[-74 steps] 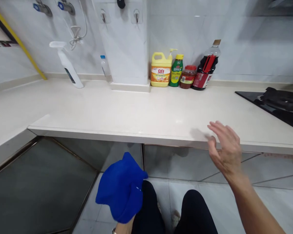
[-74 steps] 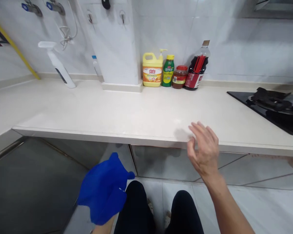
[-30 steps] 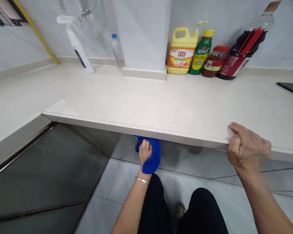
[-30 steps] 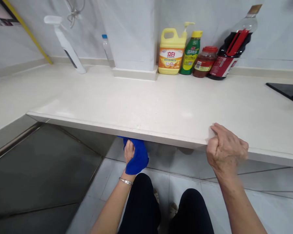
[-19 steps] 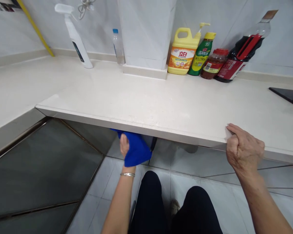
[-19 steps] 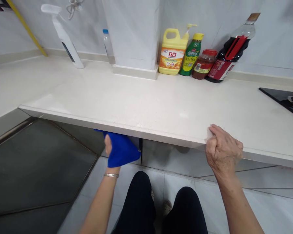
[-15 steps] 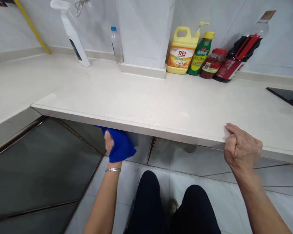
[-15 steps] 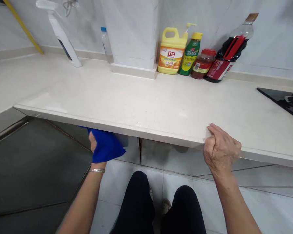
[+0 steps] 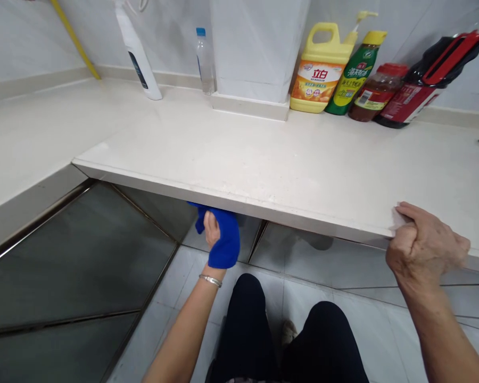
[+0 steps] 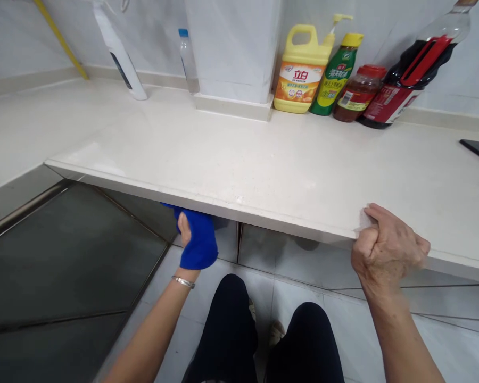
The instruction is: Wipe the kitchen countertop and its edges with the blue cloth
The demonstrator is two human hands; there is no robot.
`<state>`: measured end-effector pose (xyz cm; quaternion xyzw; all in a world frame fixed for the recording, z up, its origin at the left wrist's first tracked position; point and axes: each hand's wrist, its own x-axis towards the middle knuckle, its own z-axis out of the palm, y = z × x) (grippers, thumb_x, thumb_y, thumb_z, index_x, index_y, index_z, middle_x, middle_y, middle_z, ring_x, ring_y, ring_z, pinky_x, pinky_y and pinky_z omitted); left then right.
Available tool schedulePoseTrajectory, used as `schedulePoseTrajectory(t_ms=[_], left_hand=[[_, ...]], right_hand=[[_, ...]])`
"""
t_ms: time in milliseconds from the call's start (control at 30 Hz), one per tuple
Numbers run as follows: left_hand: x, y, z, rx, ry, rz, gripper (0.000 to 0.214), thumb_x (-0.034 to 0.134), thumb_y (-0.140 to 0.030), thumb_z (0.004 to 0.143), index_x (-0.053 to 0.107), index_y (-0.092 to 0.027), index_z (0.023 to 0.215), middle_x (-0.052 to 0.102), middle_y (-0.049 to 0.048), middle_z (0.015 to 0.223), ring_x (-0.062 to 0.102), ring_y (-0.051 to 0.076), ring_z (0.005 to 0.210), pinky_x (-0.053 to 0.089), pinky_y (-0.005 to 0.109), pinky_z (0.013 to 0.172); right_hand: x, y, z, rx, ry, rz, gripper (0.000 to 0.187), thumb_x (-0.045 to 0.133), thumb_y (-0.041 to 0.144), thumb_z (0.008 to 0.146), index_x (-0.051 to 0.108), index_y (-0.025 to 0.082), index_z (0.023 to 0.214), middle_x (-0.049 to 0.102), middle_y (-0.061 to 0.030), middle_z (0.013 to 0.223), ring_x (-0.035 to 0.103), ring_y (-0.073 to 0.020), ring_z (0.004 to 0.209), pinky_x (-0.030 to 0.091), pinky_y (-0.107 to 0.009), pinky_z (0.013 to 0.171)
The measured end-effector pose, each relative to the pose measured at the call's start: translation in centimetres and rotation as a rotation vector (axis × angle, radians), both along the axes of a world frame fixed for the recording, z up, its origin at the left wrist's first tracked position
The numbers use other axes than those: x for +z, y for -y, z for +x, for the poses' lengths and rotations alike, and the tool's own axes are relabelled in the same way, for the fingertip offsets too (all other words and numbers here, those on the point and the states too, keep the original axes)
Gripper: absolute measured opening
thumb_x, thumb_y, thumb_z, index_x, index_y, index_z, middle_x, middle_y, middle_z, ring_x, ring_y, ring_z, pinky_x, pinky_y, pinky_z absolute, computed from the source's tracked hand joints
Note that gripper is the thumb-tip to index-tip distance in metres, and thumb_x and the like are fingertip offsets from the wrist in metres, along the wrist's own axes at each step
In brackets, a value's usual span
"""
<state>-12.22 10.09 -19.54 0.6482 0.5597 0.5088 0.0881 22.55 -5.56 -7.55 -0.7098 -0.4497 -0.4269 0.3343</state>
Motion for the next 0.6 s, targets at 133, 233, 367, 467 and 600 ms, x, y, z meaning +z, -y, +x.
schedulePoseTrajectory(t_ms=[133, 233, 367, 467, 600], left_hand=[[-0.3, 2.1, 2.6, -0.076, -0.129, 0.090, 0.047, 0.053, -0.024, 0.092, 0.050, -0.007, 0.135, 0.055, 0.0249, 0.135, 0.048, 0.038, 0.135, 0.051, 0.052, 0.108], [-0.8, 2.6, 4.0, -0.086, -0.252, 0.238, 0.040, 0.051, -0.020, 0.094, 0.055, -0.005, 0.132, 0.057, 0.0262, 0.131, 0.050, 0.039, 0.133, 0.053, 0.050, 0.105], [-1.0, 3.2, 5.2, -0.107, -0.340, 0.345, 0.032, 0.048, -0.014, 0.096, 0.059, -0.004, 0.124, 0.064, 0.0245, 0.120, 0.058, 0.036, 0.124, 0.057, 0.046, 0.098], [-0.5, 3.7, 5.3, -0.146, -0.378, 0.338, 0.032, 0.049, -0.014, 0.095, 0.061, -0.007, 0.124, 0.065, 0.0220, 0.120, 0.060, 0.033, 0.123, 0.057, 0.042, 0.096], [0.3, 3.8, 4.9, -0.133, -0.509, 0.304, 0.026, 0.048, -0.014, 0.095, 0.068, -0.013, 0.112, 0.069, 0.0166, 0.115, 0.063, 0.028, 0.121, 0.059, 0.032, 0.087]], right_hand=[[0.3, 0.5, -0.4, 0.008, -0.066, -0.110, 0.038, 0.041, 0.018, 0.086, 0.073, 0.021, 0.106, 0.076, -0.0070, 0.111, 0.073, -0.0323, 0.093, 0.042, -0.046, 0.079], [0.6, 0.7, -0.8, 0.009, -0.086, -0.134, 0.037, 0.041, 0.014, 0.087, 0.071, 0.021, 0.108, 0.075, -0.0074, 0.116, 0.072, -0.0310, 0.098, 0.043, -0.045, 0.083], [0.6, 0.7, -1.1, 0.003, -0.093, -0.138, 0.037, 0.041, 0.013, 0.087, 0.072, 0.019, 0.107, 0.075, -0.0077, 0.116, 0.071, -0.0297, 0.098, 0.044, -0.043, 0.083], [0.3, 0.7, -0.7, 0.009, -0.090, -0.127, 0.038, 0.041, 0.014, 0.086, 0.071, 0.019, 0.108, 0.075, -0.0079, 0.115, 0.071, -0.0301, 0.097, 0.044, -0.044, 0.083], [-0.5, 0.9, 0.6, 0.041, -0.044, -0.090, 0.037, 0.040, 0.020, 0.088, 0.072, 0.024, 0.107, 0.076, -0.0063, 0.110, 0.072, -0.0306, 0.093, 0.043, -0.044, 0.076]])
